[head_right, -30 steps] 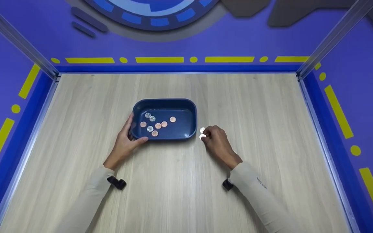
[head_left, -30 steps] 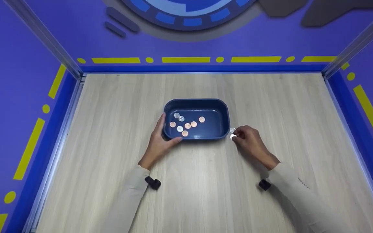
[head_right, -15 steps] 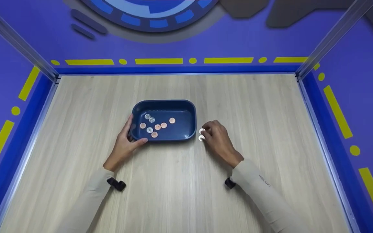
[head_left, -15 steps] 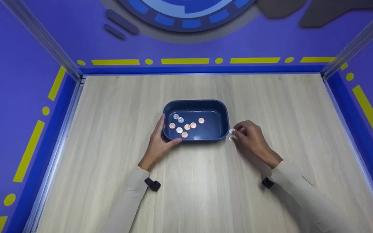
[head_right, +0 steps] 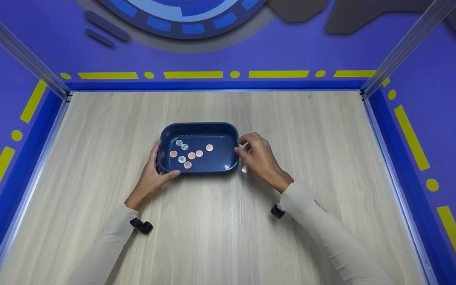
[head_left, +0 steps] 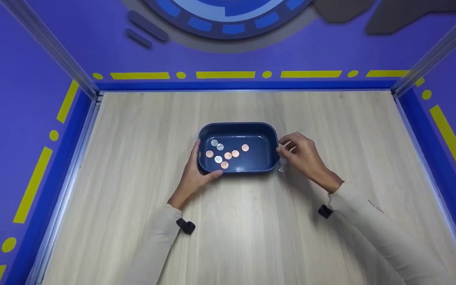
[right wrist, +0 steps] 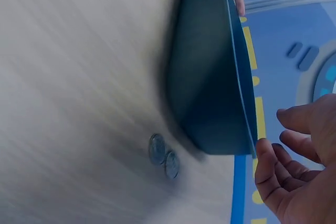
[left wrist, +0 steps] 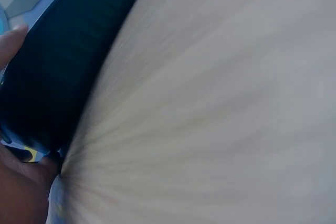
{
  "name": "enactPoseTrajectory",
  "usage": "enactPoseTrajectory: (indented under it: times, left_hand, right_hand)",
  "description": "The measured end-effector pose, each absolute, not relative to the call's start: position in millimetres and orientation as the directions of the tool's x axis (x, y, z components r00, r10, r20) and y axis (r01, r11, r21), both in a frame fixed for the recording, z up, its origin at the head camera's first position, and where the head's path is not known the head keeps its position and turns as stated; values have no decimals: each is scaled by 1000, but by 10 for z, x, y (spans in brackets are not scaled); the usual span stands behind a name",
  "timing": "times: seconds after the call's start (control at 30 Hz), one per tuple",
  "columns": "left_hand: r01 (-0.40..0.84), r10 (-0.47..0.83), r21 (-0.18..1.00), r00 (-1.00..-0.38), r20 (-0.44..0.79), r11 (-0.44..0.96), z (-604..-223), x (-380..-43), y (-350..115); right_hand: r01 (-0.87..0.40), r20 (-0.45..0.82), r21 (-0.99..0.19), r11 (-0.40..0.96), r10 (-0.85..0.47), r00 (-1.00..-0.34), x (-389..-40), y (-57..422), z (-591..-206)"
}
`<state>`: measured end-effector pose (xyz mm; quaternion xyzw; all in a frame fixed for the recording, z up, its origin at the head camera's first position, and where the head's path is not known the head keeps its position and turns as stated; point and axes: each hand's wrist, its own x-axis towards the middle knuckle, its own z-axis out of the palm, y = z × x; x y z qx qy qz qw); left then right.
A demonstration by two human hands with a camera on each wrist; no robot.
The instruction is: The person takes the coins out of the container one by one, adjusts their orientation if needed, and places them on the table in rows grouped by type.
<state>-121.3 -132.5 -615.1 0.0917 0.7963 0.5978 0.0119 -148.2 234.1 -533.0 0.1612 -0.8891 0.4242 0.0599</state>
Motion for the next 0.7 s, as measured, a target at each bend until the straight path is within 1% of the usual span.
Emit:
enactPoseTrajectory:
  times: [0.2, 0.4, 0.53, 0.7]
  left_hand:
    - [157, 179, 946, -978, 109, 282, -6107, -1301, -1328]
    - [136, 226, 936, -972, 63, 323, -6087, -1334, -1353]
    - [115, 218, 930, -975, 39, 350, -6097, -1313, -1358]
    - [91, 204, 932, -979, 19, 350, -6102, -1306, -1342]
  right_hand:
    - [-378, 235, -729, 571, -309, -921, -1551, 2169, -5282]
    - [-394, 203, -726, 563, -373, -906, -1645, 1994, -5282]
    - [-391, 177, -722, 571, -394, -902, -1695, 1909, -5304]
    - [-395, 155, -726, 563, -425, -892, -1740, 1823, -5332]
